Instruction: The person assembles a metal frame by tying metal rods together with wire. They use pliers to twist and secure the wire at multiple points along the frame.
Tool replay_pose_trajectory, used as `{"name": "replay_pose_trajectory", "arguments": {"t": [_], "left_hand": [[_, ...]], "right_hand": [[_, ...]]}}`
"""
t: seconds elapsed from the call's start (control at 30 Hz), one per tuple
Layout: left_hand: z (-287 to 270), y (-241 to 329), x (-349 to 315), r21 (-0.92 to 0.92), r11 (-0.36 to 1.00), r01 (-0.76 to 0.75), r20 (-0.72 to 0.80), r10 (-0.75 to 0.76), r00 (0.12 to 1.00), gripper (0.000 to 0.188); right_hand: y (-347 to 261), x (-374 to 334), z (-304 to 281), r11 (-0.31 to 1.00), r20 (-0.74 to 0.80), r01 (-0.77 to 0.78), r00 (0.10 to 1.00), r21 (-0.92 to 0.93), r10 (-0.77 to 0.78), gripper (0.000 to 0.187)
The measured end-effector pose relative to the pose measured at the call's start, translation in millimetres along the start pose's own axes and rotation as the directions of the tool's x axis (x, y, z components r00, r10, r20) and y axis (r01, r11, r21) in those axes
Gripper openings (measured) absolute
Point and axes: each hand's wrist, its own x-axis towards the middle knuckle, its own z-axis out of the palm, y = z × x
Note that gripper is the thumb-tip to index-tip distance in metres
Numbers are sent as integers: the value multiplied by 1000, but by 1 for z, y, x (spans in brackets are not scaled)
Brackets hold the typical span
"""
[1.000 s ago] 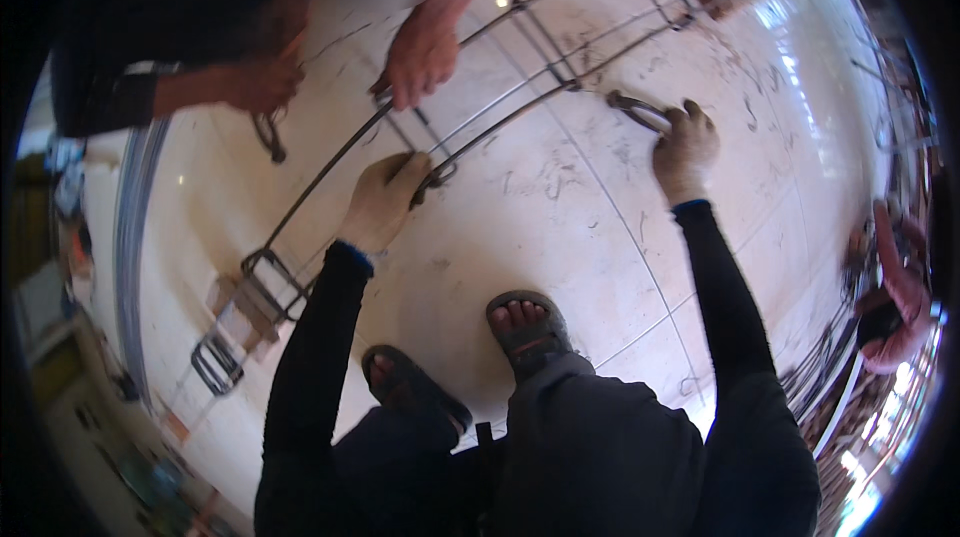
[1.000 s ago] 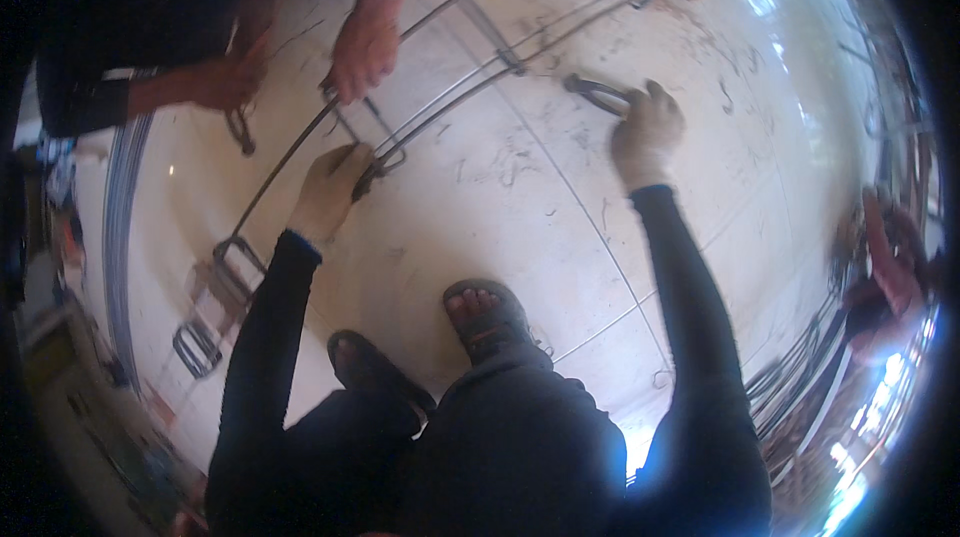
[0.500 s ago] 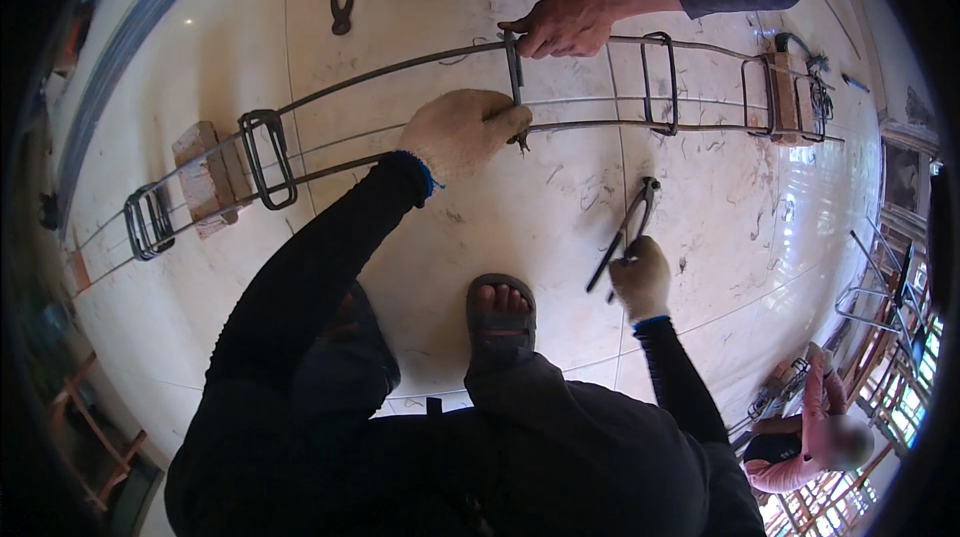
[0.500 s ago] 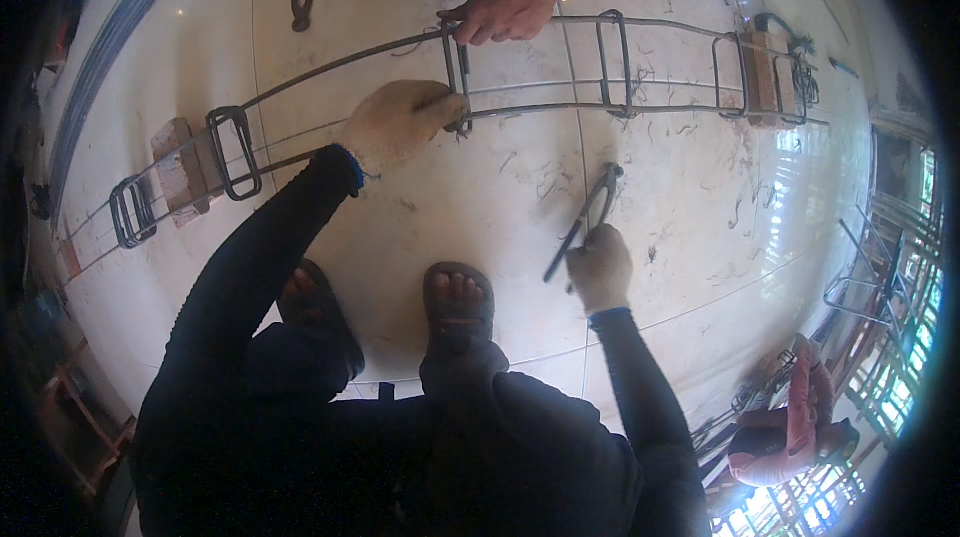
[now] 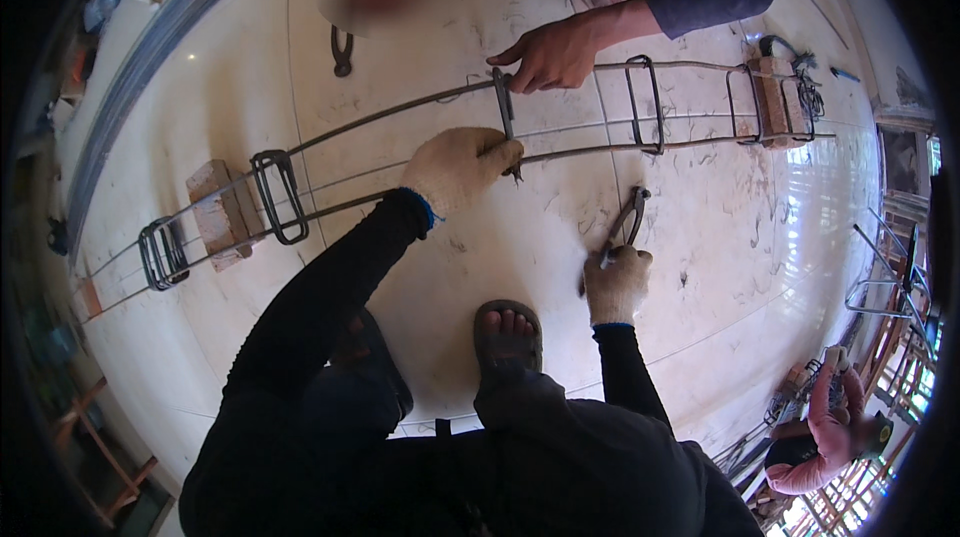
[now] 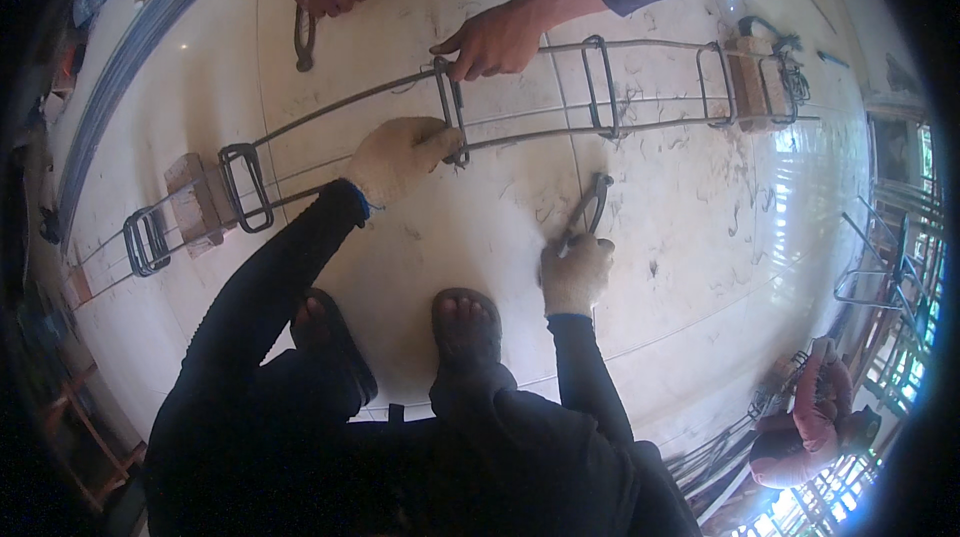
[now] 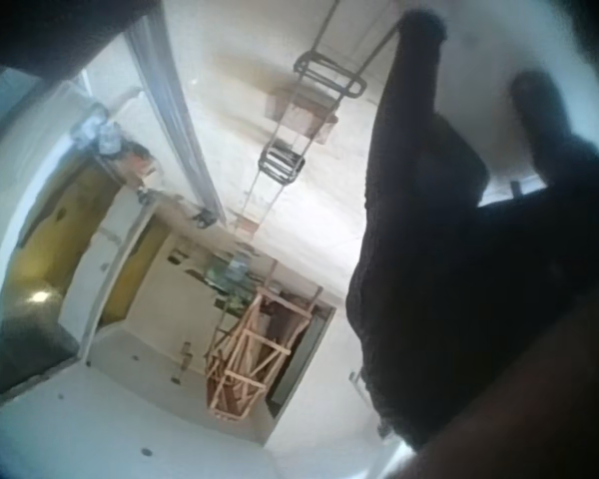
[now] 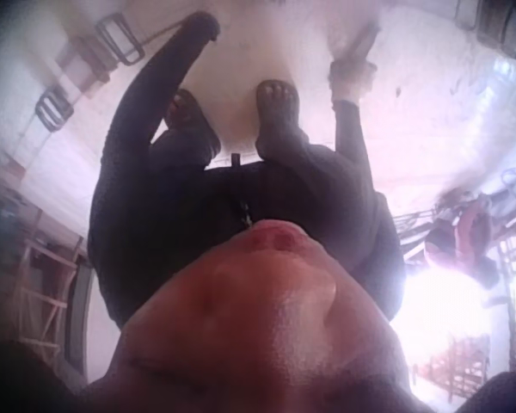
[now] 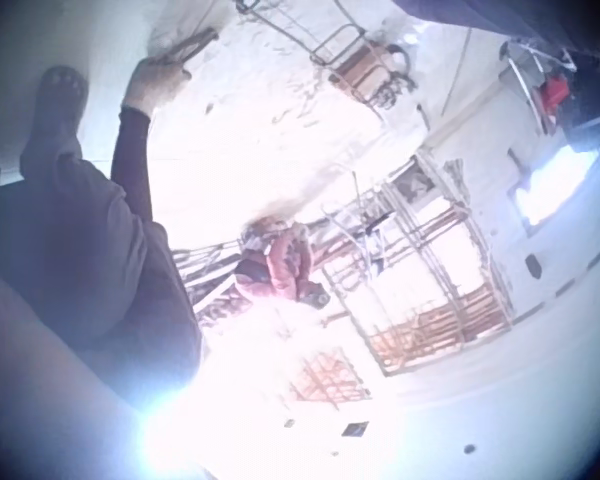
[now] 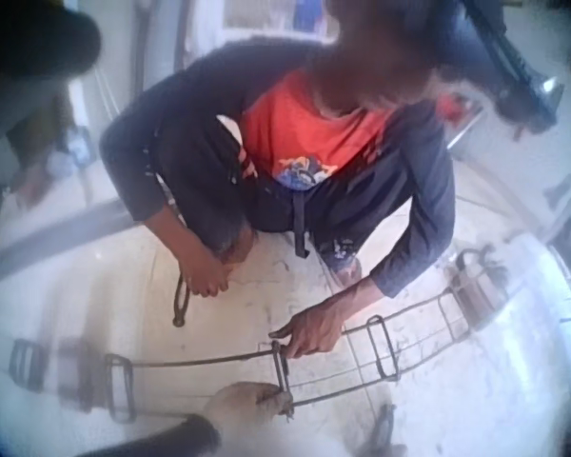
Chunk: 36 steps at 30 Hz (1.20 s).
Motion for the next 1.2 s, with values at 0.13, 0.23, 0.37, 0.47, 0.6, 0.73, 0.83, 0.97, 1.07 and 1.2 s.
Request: {"name": "replay_pose_trajectory", "arguments": {"t": [0.13,0.23,0.37,0.47,0.6,0.73,0.83,0.97,1.07,1.2], "left_hand": [[3,-10,3,-12,1000,5,-5,-5,1000,59],[1,-10,-1,19,1000,-17,-30,17,999,57],[5,-11,1,75,994,-78,-78,84,993,55],[12,-14,2,42,994,-104,-66,107,992,55],[-2,2,0,-8,999,-34,-17,34,999,56],[2,3,-4,-29,999,-25,-34,24,999,54],[-3,12,-6,-10,998,66,1,-66,998,53],[-2,2,-5,50,998,23,-42,-21,999,54],[1,7,-4,86,995,-47,-110,56,992,54],[5,5,-7,101,994,-52,-90,61,994,54]], "right_hand": [[22,17,13,998,-28,58,998,29,-58,24],[25,-3,-7,611,295,-226,955,758,-12,11],[4,-9,-54,624,-50,506,799,595,-600,14],[-45,29,-74,598,-130,737,657,314,-742,12],[-91,47,-81,562,-156,737,648,375,-746,9],[-38,-29,-50,577,345,-80,864,813,-367,9],[9,-68,-17,749,541,-172,793,640,-280,14],[-20,-67,-14,791,348,291,778,538,-523,3],[-64,-40,3,706,418,87,753,703,-509,6],[-56,-59,0,757,462,22,781,653,-421,7]]}}
